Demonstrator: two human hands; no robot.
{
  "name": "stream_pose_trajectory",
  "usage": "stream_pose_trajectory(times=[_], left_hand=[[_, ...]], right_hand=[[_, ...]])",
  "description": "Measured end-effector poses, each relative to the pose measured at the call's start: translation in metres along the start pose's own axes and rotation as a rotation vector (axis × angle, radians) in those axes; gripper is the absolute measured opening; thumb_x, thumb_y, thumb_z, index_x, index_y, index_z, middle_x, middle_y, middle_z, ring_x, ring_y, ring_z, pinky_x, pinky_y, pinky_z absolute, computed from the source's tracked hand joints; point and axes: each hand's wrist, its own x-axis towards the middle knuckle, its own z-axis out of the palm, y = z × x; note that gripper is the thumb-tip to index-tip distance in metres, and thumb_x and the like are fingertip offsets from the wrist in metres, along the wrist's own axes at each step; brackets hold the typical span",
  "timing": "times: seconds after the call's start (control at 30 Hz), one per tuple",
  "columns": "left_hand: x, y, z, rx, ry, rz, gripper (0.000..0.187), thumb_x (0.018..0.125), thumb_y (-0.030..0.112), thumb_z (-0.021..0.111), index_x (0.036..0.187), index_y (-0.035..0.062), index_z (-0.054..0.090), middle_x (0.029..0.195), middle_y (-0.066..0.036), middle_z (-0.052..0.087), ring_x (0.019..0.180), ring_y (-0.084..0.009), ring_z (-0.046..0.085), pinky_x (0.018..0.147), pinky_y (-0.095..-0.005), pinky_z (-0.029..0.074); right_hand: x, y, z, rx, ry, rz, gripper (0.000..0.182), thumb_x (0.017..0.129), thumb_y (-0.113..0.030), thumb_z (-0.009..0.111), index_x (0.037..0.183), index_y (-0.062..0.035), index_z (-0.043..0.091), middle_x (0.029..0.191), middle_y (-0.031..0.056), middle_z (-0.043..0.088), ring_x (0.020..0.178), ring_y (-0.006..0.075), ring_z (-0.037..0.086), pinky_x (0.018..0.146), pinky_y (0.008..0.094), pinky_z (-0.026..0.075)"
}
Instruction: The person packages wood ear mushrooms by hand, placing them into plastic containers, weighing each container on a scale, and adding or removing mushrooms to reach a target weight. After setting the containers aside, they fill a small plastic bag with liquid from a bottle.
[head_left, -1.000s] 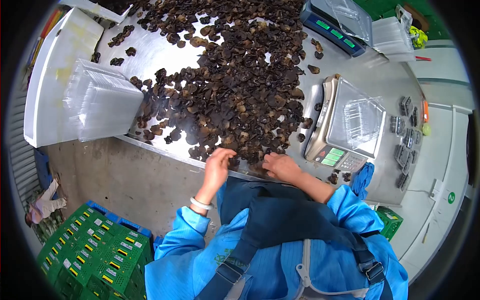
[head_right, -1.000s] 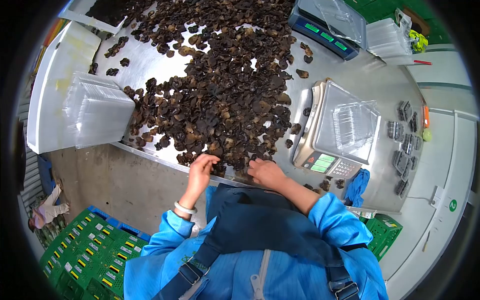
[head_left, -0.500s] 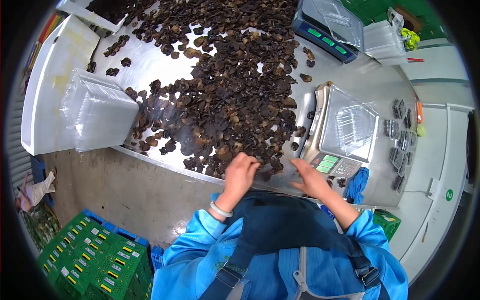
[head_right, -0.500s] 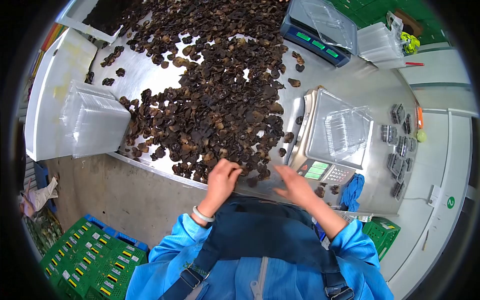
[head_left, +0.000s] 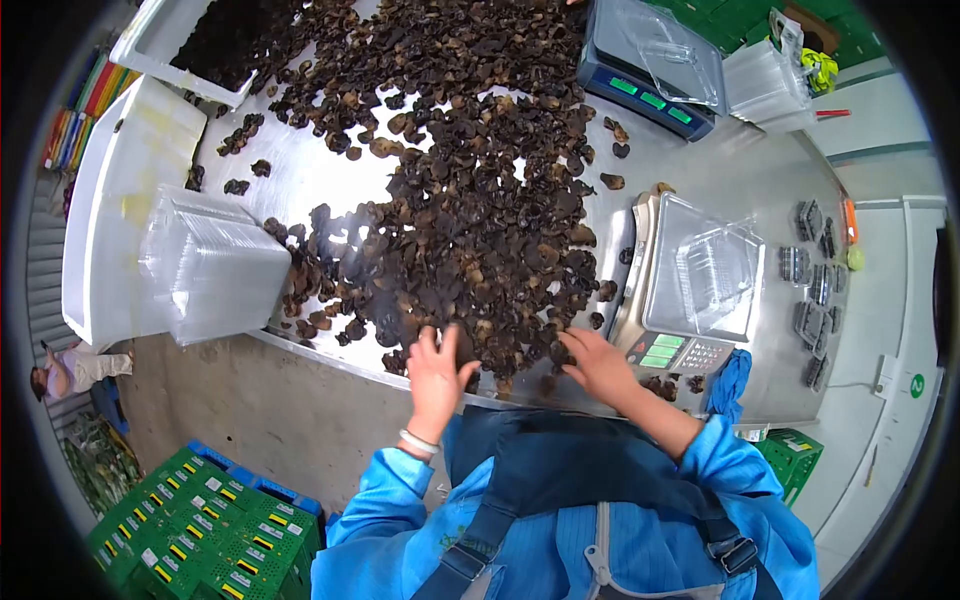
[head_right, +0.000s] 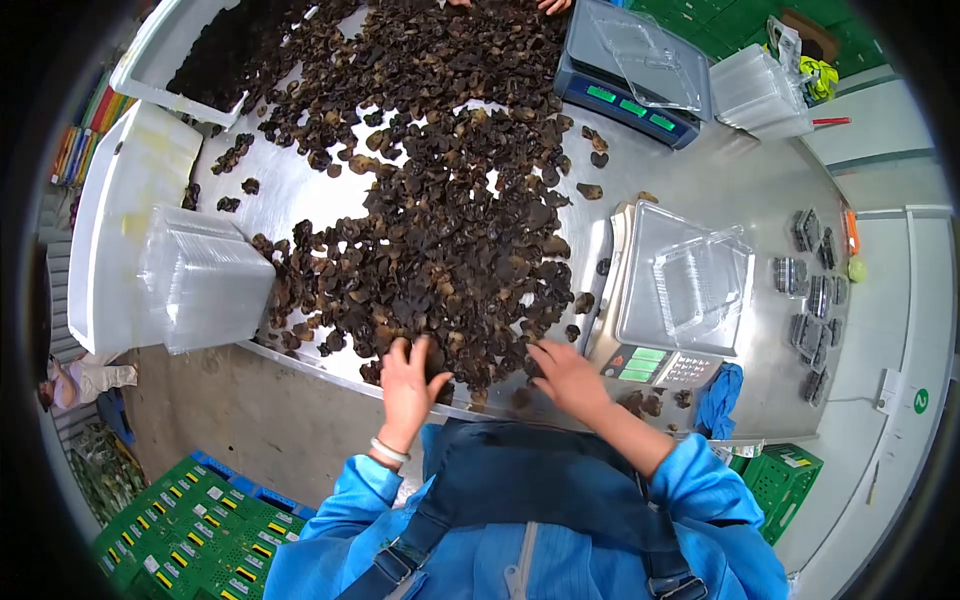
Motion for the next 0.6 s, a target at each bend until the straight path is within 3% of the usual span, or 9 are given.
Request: stream_pose_trajectory(times=[0.13, 0.23, 0.33, 0.4, 0.53, 0.6], left_hand=[[0.038, 0.002, 0.036, -0.038, 0.105, 0.374, 0.053, 0.081, 0.009, 0.073, 0.132, 0.012, 0.059, 0.131, -0.018, 0.051, 0.111, -0.0373, 0.053, 0.094, -0.0459, 0.047], [0.102, -0.004, 0.021, 0.066, 0.192, 0.402, 0.047, 0.082, 0.004, 0.061, 0.128, 0.0138, 0.06, 0.13, -0.013, 0.053, 0.112, -0.0326, 0.054, 0.094, -0.0431, 0.045], [0.176, -0.018, -0.005, 0.158, 0.345, 0.265, 0.063, 0.073, 0.014, 0.078, 0.133, 0.0181, 0.058, 0.144, -0.014, 0.046, 0.13, -0.0394, 0.042, 0.108, -0.0527, 0.034], [0.218, -0.026, -0.02, 0.182, 0.353, 0.235, 0.068, 0.075, 0.023, 0.08, 0.139, 0.02, 0.056, 0.153, -0.016, 0.039, 0.138, -0.0423, 0.035, 0.113, -0.0561, 0.028], [0.261, -0.034, -0.024, 0.143, 0.373, 0.159, 0.056, 0.083, 0.041, 0.076, 0.132, 0.018, 0.064, 0.155, -0.02, 0.037, 0.141, -0.0457, 0.031, 0.114, -0.0598, 0.024], [0.248, -0.037, -0.011, 0.074, 0.258, 0.211, 0.049, 0.084, 0.042, 0.075, 0.122, 0.0123, 0.066, 0.147, -0.02, 0.045, 0.138, -0.0443, 0.035, 0.112, -0.0581, 0.028]], right_hand=[[0.076, -0.019, 0.011, -0.09, 0.005, -0.124, 0.056, 0.088, -0.015, 0.064, 0.142, -0.0098, 0.05, 0.144, 0.0137, 0.046, 0.123, 0.033, 0.051, 0.1, 0.0428, 0.05], [0.139, -0.011, 0.009, -0.225, 0.132, -0.25, 0.056, 0.087, -0.012, 0.058, 0.142, -0.0113, 0.051, 0.146, 0.0124, 0.045, 0.124, 0.0313, 0.05, 0.1, 0.0406, 0.047], [0.208, 0.008, -0.022, -0.438, 0.284, -0.255, 0.056, 0.086, -0.016, 0.062, 0.141, -0.0133, 0.052, 0.146, 0.0119, 0.047, 0.125, 0.0312, 0.049, 0.103, 0.0419, 0.042], [0.246, 0.019, -0.037, -0.297, 0.322, -0.164, 0.056, 0.087, -0.022, 0.068, 0.14, -0.0142, 0.053, 0.146, 0.0121, 0.048, 0.128, 0.032, 0.048, 0.106, 0.0463, 0.038], [0.283, 0.027, -0.039, -0.212, 0.377, -0.07, 0.059, 0.086, -0.034, 0.072, 0.139, -0.0142, 0.054, 0.145, 0.0128, 0.048, 0.129, 0.0326, 0.046, 0.109, 0.0488, 0.035], [0.274, 0.018, -0.025, -0.197, 0.345, -0.084, 0.059, 0.083, -0.036, 0.074, 0.135, -0.0134, 0.057, 0.142, 0.0129, 0.05, 0.127, 0.0313, 0.048, 0.107, 0.0499, 0.036]])
